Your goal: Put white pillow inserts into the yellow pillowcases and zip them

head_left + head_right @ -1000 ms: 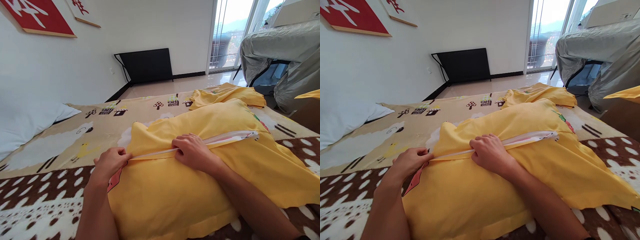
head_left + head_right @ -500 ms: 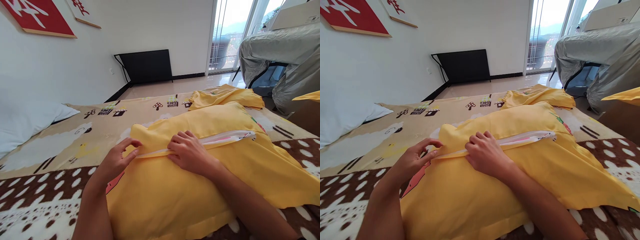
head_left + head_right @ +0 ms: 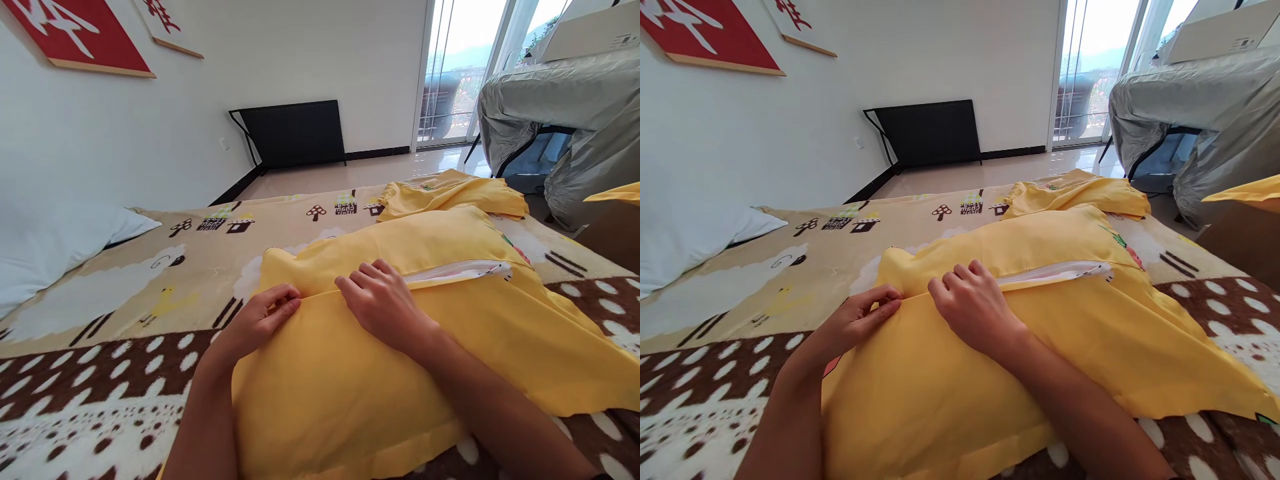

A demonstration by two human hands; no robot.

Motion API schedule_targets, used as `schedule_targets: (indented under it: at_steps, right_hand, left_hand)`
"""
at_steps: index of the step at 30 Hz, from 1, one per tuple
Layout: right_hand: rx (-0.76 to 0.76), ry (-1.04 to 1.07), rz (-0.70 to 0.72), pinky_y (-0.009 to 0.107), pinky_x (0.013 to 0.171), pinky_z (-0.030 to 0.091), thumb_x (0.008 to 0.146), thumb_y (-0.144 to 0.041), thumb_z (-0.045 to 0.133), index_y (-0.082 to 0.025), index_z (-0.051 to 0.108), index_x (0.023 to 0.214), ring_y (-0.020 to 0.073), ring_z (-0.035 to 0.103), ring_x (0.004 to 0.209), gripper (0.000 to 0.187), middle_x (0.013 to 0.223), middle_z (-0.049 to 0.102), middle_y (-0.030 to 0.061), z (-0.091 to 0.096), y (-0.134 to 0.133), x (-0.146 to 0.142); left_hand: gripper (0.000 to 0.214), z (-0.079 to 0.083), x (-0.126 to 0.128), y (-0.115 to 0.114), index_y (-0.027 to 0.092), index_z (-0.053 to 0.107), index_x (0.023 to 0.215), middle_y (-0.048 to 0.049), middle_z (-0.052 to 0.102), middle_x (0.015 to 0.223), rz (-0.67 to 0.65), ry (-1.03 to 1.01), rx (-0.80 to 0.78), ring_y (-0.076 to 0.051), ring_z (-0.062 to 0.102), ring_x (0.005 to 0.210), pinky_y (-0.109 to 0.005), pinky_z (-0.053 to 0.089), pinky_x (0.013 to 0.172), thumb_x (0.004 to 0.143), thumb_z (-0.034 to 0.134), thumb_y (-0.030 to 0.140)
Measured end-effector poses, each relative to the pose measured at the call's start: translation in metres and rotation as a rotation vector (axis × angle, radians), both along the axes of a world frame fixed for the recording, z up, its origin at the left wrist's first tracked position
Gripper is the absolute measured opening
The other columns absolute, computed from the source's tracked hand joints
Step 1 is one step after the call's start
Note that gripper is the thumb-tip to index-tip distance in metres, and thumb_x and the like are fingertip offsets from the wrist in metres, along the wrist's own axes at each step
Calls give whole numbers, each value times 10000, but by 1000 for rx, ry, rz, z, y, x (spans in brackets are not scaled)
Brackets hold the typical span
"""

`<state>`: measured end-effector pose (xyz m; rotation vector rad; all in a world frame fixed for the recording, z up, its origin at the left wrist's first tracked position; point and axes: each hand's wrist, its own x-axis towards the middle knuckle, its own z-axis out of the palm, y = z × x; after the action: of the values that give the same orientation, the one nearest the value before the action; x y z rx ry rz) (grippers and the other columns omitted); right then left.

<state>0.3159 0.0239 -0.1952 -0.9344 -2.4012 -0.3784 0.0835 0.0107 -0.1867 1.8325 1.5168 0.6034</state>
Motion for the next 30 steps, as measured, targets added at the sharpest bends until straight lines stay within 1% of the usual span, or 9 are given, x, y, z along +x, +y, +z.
schedule_targets:
  at_steps: [8, 11, 14, 15, 17, 19, 21, 25, 30]
  right_hand:
    - [-11, 69, -88, 331, 737, 282, 852, -68, 472, -155, 566, 738, 185, 461, 790, 172, 745, 586, 53, -2, 6, 5]
    - [16, 119, -120, 340, 784, 316, 846, -71, 479, -155, 606, 786, 201, 484, 868, 164, 857, 617, 66, -2, 8, 6]
    - [6, 130, -113, 350, 861, 346, 867, -90, 456, -153, 631, 859, 206, 513, 972, 186, 1014, 634, 76, -2, 5, 4]
    - [-10, 128, -114, 358, 902, 346, 884, -115, 448, -150, 635, 928, 213, 509, 1046, 196, 1104, 622, 85, -2, 4, 2]
    - [-62, 125, -139, 384, 988, 324, 916, -182, 433, -137, 595, 1130, 233, 441, 1218, 273, 1298, 537, 109, -3, 2, 0]
    - [-137, 115, -188, 411, 1050, 289, 933, -228, 414, -120, 495, 1299, 244, 347, 1327, 390, 1414, 430, 128, -6, 3, -1]
    - [-217, 95, -222, 427, 1088, 257, 941, -253, 397, -112, 434, 1367, 247, 298, 1367, 450, 1450, 378, 138, -9, 6, -1]
    - [-318, 60, -239, 445, 1118, 221, 947, -296, 376, -109, 440, 1372, 249, 260, 1390, 469, 1471, 339, 140, -15, 12, 0]
    - [-345, 79, -248, 458, 1135, 183, 937, -353, 402, -129, 433, 1381, 235, 229, 1403, 498, 1490, 306, 126, -18, 18, 3]
  left_hand:
    - [369, -7, -3, 3, 177, 473, 744, 31, 410, 676, -17, -15, -28, -102, 390, 612, -219, 332, 545, 867, 444, 524]
    - [291, -6, 5, 2, 180, 494, 762, 9, 490, 735, 7, 119, 137, -129, 462, 679, -244, 391, 620, 863, 459, 450]
    - [198, -5, 28, -5, 183, 535, 942, -44, 584, 988, 137, 225, 461, -183, 541, 944, -303, 429, 847, 865, 448, 343]
    - [255, -6, 38, -7, 185, 525, 1066, -64, 576, 1128, 152, 240, 537, -198, 521, 1074, -327, 407, 933, 881, 421, 326]
    - [425, -11, 57, -12, 191, 395, 1326, -80, 446, 1391, 104, 262, 589, -198, 380, 1301, -362, 322, 1067, 925, 343, 322]
    - [525, -21, 71, -11, 177, 229, 1456, -71, 279, 1518, 30, 299, 543, -177, 210, 1409, -384, 215, 1143, 958, 261, 343]
    - [563, -34, 77, -6, 166, 160, 1487, -58, 195, 1548, 11, 343, 450, -165, 128, 1433, -406, 148, 1166, 971, 200, 388]
    - [583, -53, 74, 7, 250, 156, 1493, 2, 135, 1558, 87, 399, 330, -147, 90, 1439, -436, 92, 1169, 961, 151, 489]
    - [578, -59, 68, 14, 334, 157, 1484, 48, 93, 1561, 169, 408, 271, -145, 83, 1440, -455, 107, 1156, 944, 154, 540]
